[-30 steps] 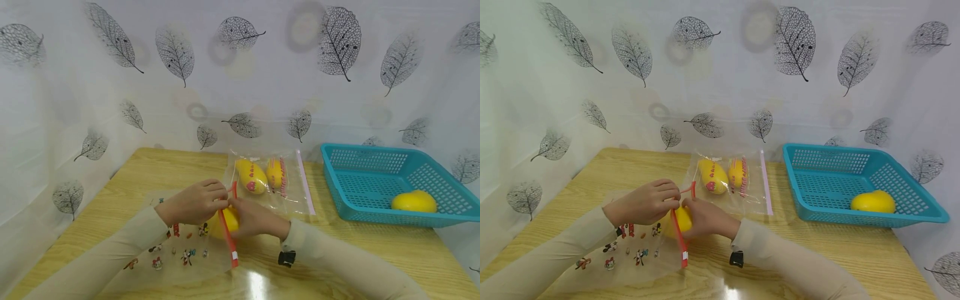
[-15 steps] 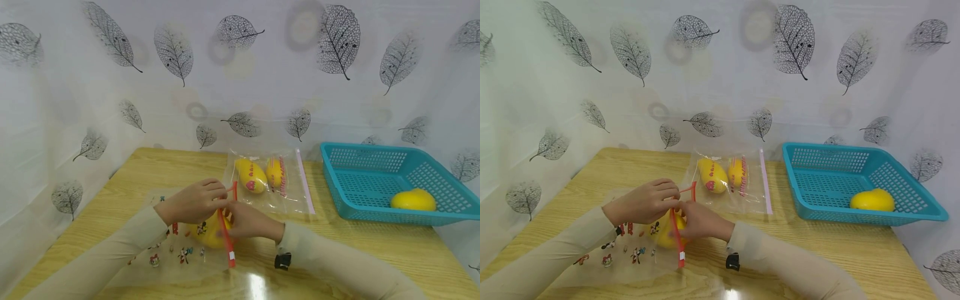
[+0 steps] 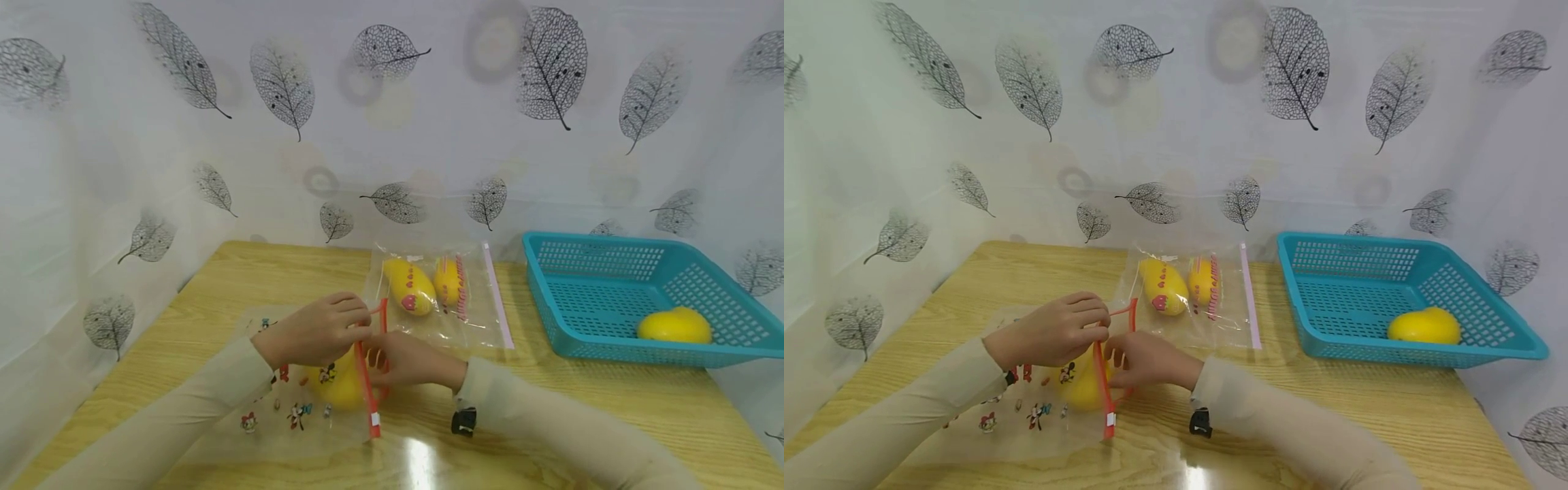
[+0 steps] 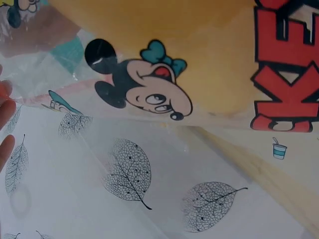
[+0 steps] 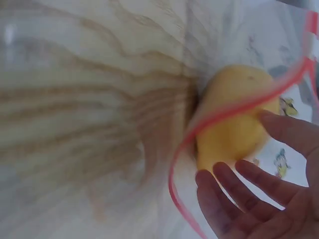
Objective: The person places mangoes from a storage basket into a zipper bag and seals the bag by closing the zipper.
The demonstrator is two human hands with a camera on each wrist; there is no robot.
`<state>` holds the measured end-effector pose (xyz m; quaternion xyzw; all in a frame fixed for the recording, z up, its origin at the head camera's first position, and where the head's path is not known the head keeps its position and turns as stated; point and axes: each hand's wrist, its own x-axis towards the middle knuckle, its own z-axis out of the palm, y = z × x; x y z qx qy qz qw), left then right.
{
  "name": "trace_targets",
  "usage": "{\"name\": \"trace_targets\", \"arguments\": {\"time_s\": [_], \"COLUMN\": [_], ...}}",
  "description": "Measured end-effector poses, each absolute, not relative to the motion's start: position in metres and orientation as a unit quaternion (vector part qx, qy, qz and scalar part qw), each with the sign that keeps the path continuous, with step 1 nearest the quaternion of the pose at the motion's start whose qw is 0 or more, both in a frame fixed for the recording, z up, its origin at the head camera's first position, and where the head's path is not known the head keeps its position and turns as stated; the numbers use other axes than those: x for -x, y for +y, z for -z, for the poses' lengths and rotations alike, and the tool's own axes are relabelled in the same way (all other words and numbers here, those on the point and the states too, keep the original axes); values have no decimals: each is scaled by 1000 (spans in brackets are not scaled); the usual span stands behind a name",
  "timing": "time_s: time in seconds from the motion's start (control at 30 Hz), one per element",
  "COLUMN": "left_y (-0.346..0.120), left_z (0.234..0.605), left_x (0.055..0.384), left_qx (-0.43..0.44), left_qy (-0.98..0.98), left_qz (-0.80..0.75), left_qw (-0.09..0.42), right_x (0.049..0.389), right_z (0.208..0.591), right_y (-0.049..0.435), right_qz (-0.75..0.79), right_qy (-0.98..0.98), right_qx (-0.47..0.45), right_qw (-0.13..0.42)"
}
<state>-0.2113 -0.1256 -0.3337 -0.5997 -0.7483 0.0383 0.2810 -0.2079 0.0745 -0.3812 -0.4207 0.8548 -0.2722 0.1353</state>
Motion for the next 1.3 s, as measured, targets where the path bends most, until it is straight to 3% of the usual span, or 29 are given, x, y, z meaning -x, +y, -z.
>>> {"name": "trace_targets", "arguments": {"time_s": [0.17,0.37,0.57,0.93,1.3], "left_y": [-126,-127,-129,-130,-128], "left_z": [333,335,336,336,339], "left_x": [211,212,212,211,213], "left_qx": [604,606,600,600,606], "left_qy": [-744,-742,-745,-748,-740], "left_qz": [-34,-25,-32,-34,-22], "left_qw": [285,288,289,282,291], "right_x": [203,200,205,209,220], "right_z": [386,384,377,340,283], "right_y": [63,60,71,109,153], "right_qz": [222,206,204,169,128], "right_qy": [872,877,876,877,902], "right_qx": [423,417,424,448,413], "right_qw": [101,119,101,48,-8]}}
